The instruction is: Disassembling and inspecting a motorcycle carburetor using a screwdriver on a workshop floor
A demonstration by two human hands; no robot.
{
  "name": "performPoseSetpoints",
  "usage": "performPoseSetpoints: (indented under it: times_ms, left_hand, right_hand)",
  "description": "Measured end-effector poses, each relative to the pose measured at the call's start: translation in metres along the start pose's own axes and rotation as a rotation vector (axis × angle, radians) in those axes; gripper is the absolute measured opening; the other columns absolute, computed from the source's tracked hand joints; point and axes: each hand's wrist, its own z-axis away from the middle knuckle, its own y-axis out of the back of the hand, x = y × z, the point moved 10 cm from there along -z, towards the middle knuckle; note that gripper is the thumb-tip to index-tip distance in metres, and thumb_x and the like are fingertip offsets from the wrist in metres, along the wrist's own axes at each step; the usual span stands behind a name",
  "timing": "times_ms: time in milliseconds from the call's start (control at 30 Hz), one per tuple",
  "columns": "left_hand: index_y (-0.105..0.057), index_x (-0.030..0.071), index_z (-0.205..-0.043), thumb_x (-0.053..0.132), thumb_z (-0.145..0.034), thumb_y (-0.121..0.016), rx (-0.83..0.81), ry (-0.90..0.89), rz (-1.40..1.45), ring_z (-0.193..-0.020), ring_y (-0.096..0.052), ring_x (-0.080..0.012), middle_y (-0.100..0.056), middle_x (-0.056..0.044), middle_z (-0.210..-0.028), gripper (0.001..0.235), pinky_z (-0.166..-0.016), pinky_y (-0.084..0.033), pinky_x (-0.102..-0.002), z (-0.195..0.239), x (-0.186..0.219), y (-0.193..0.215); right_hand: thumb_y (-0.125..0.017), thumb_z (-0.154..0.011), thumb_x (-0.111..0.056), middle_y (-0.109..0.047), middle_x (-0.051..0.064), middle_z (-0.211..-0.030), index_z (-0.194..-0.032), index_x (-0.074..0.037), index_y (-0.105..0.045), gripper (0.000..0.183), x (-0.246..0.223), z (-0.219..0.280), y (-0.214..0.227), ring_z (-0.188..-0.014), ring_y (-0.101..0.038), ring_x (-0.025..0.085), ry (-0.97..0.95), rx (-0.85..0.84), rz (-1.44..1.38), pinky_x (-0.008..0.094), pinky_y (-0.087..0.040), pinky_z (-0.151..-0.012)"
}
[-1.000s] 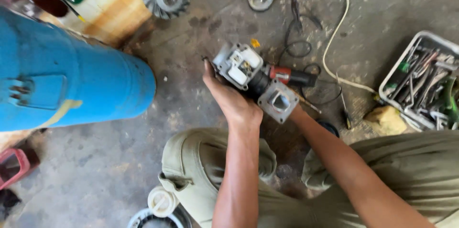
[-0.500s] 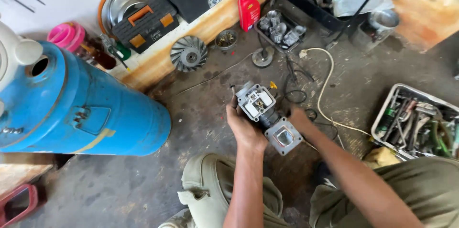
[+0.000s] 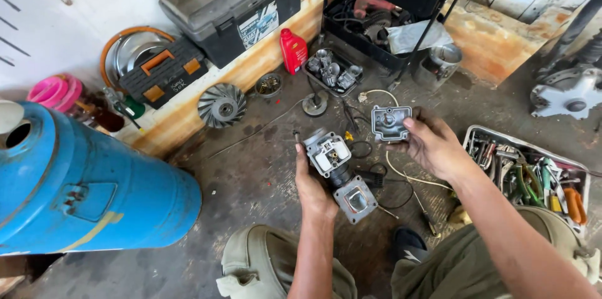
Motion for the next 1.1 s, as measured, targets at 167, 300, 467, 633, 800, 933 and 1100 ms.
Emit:
performPoseSetpoints:
  times_ms: [167,300,467,633,800,933,1100]
  left_hand:
    - [-0.071,0.004,-0.111,0.065,-0.089,-0.059,-0.002,-0.022,0.018,-0.079,-0.072,-0.0311,-0.074,-0.017,-0.094,0.065,-0.068,-0.062,-0.047,-0.003,-0.005,-0.001]
    - [-0.068,0.005,-0.120,0.064,-0.089,-0.058,0.028,-0.054,0.034,-0.088,-0.073,-0.0365,-0.074,-0.020,-0.102,0.067,-0.077,-0.061,-0.054,-0.007,-0.009,0.005]
    - [-0.058,0.011,-0.131,0.057,-0.090,-0.057,0.012,-0.168,0.060,-0.103,-0.068,-0.0384,-0.068,-0.021,-0.117,0.061,-0.091,-0.056,-0.058,-0.001,-0.010,-0.001]
    - [-0.048,0.020,-0.136,0.050,-0.092,-0.060,-0.015,-0.251,0.070,-0.113,-0.066,-0.0420,-0.064,-0.022,-0.129,0.055,-0.096,-0.054,-0.062,-0.014,-0.020,0.009]
    - [-0.048,0.017,-0.129,0.047,-0.095,-0.057,-0.057,-0.305,0.045,-0.110,-0.064,-0.0370,-0.064,-0.021,-0.120,0.047,-0.092,-0.055,-0.059,0.006,-0.013,-0.013]
    - [-0.048,0.018,-0.128,0.046,-0.095,-0.059,-0.059,-0.314,0.032,-0.110,-0.065,-0.0379,-0.064,-0.021,-0.120,0.045,-0.092,-0.056,-0.059,-0.001,-0.017,-0.009]
    - [-0.047,0.011,-0.132,0.051,-0.095,-0.058,-0.017,-0.271,-0.042,-0.113,-0.057,-0.0362,-0.059,-0.023,-0.120,0.056,-0.095,-0.052,-0.058,0.016,-0.009,-0.024]
  right_hand:
    - [-0.075,-0.089,-0.012,-0.054,0.011,-0.090,-0.104,-0.003,-0.042,0.038,-0.026,0.015,0.001,-0.079,-0.067,0.023,0.180,0.014,0.516,0.033,-0.060,-0.063]
    - [-0.090,-0.070,-0.005,-0.054,0.022,-0.130,-0.130,-0.002,-0.032,0.083,-0.048,0.031,-0.030,-0.108,-0.068,0.032,0.452,0.004,0.738,0.038,-0.061,-0.073]
    - [-0.092,-0.067,-0.007,-0.053,0.025,-0.123,-0.145,0.005,-0.044,0.093,-0.061,0.043,-0.039,-0.101,-0.067,0.036,0.564,0.019,0.849,0.045,-0.061,-0.075]
    - [-0.095,-0.064,-0.023,-0.052,0.021,-0.115,-0.145,0.001,-0.057,0.092,-0.065,0.051,-0.052,-0.101,-0.061,0.033,0.621,-0.020,0.978,0.042,-0.055,-0.081]
    - [-0.099,-0.060,-0.026,-0.063,0.017,-0.119,-0.137,-0.007,-0.066,0.086,-0.063,0.052,-0.060,-0.085,-0.054,0.018,0.535,-0.017,0.857,0.034,-0.049,-0.077]
    - [-0.098,-0.059,-0.013,-0.065,0.019,-0.120,-0.135,0.000,-0.065,0.084,-0.046,0.052,-0.034,-0.097,-0.061,0.019,0.429,-0.018,0.686,0.037,-0.054,-0.087]
    - [-0.086,-0.073,-0.010,-0.056,0.028,-0.133,-0.142,0.007,-0.052,0.079,-0.064,0.053,-0.051,-0.120,-0.061,0.034,0.525,-0.107,0.698,0.052,-0.053,-0.097]
